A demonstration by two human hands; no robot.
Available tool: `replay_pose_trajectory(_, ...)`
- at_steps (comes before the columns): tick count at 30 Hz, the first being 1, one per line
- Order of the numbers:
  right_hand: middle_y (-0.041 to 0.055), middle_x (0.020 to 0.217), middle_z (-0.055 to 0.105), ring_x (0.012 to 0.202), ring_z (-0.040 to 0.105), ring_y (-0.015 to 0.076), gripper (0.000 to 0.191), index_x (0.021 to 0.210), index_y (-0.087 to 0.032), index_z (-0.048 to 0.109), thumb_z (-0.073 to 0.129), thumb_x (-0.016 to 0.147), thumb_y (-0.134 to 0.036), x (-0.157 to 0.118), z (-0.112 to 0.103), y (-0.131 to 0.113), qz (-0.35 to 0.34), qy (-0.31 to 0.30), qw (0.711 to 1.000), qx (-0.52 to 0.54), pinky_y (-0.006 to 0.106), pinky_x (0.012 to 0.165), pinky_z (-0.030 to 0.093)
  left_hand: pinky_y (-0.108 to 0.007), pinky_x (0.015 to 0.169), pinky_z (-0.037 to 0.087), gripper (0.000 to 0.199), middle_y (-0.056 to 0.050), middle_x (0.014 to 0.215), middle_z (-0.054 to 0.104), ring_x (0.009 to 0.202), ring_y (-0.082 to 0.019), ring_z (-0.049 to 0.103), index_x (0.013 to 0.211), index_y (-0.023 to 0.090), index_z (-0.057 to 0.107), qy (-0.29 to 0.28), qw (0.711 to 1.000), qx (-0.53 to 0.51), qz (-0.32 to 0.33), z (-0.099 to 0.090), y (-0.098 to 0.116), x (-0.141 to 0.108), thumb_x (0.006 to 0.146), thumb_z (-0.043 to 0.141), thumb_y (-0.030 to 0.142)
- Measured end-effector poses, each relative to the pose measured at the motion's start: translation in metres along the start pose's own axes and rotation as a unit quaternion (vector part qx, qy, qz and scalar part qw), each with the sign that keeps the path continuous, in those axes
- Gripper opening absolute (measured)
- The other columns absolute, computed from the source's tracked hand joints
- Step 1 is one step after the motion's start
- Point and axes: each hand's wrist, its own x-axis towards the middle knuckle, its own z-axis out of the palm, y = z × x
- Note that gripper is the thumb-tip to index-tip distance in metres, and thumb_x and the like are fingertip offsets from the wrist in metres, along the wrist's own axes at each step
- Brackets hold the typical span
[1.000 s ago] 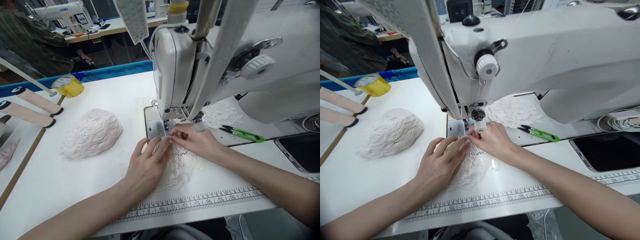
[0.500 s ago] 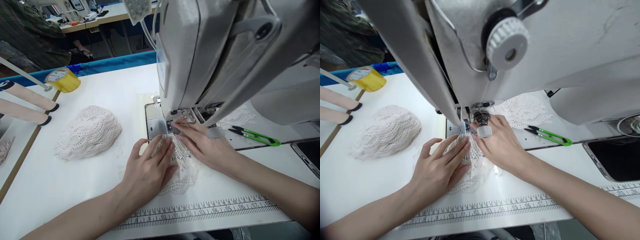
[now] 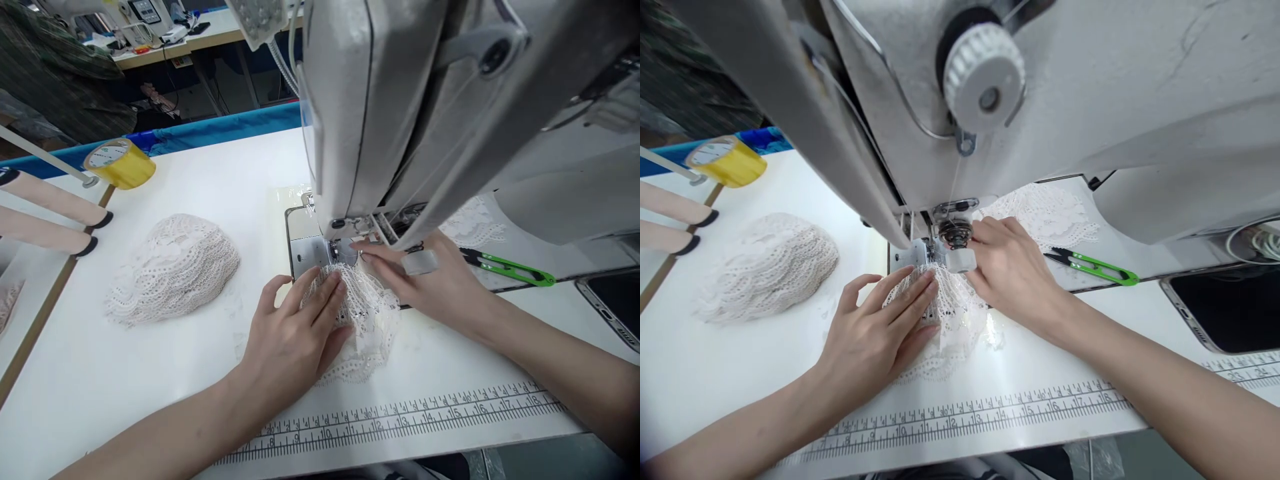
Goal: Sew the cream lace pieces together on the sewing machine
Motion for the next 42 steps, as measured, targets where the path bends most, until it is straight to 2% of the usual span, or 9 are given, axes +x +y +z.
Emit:
replay_pose_trajectory(4,0.0064,0.085,0.069,0.079,0.061,0.0197,0.027,0.103,-0.018,0.073,0.048,0.093,-0.014,-0.004,0.004,-0.011,-0.035,0.032,0.999,0.003,0.034,0.076,0.040,-0.045,0.097,0.037,0.036,-0.003,0.132,0.062,0.125,-0.025,0.055,0.127,0.016,0.060,0.002,1.000,-0.003,-0.001,0.000,-0.001,0.000,0.096,0.053,0.033)
replay_pose_trajectory(9,0.0052,0.077,0.070,0.070,0.059,0.0163,0.026,0.098,-0.019,0.075,0.048,0.096,-0.020,-0.008,0.005,-0.015,-0.061,0.026,0.998,-0.013,0.031,0.066,0.038,-0.045,0.097,0.036,0.037,-0.002,0.135,0.060,0.126,-0.025,0.054,0.129,0.017,0.058,-0.003,1.000,-0.005,-0.012,0.004,-0.004,0.002,0.096,0.052,0.032)
replay_pose_trajectory(16,0.0073,0.080,0.072,0.079,0.061,0.0205,0.027,0.110,-0.011,0.070,0.054,0.089,-0.010,-0.013,0.009,-0.019,-0.122,0.021,0.984,-0.127,0.034,0.066,0.035,-0.044,0.097,0.035,0.037,-0.001,0.133,0.062,0.125,-0.025,0.054,0.131,0.019,0.057,0.007,1.000,0.012,-0.010,0.004,-0.007,0.006,0.096,0.053,0.030)
replay_pose_trajectory(25,0.0082,0.089,0.073,0.081,0.058,0.0217,0.025,0.104,-0.016,0.073,0.051,0.094,-0.020,-0.011,0.008,-0.021,-0.109,0.018,0.980,-0.163,0.036,0.068,0.031,-0.045,0.098,0.034,0.038,-0.008,0.131,0.063,0.122,-0.028,0.056,0.130,0.018,0.059,-0.003,0.999,0.038,-0.013,0.001,-0.003,0.007,0.096,0.052,0.036)
replay_pose_trajectory(30,0.0076,0.084,0.073,0.081,0.055,0.0215,0.025,0.099,-0.018,0.075,0.051,0.094,-0.021,-0.009,0.008,-0.020,-0.104,0.021,0.981,-0.165,0.035,0.068,0.030,-0.046,0.098,0.034,0.038,-0.008,0.132,0.062,0.125,-0.027,0.055,0.130,0.019,0.059,-0.012,0.999,0.045,-0.021,0.003,-0.003,0.009,0.097,0.050,0.037)
replay_pose_trajectory(42,0.0073,0.083,0.071,0.087,0.055,0.0224,0.026,0.108,-0.017,0.072,0.050,0.095,-0.023,-0.010,0.011,-0.017,-0.103,0.017,0.980,-0.169,0.036,0.072,0.032,-0.046,0.098,0.035,0.039,-0.009,0.131,0.063,0.122,-0.027,0.057,0.130,0.018,0.059,-0.006,0.999,0.042,-0.022,0.004,-0.004,0.009,0.097,0.051,0.037)
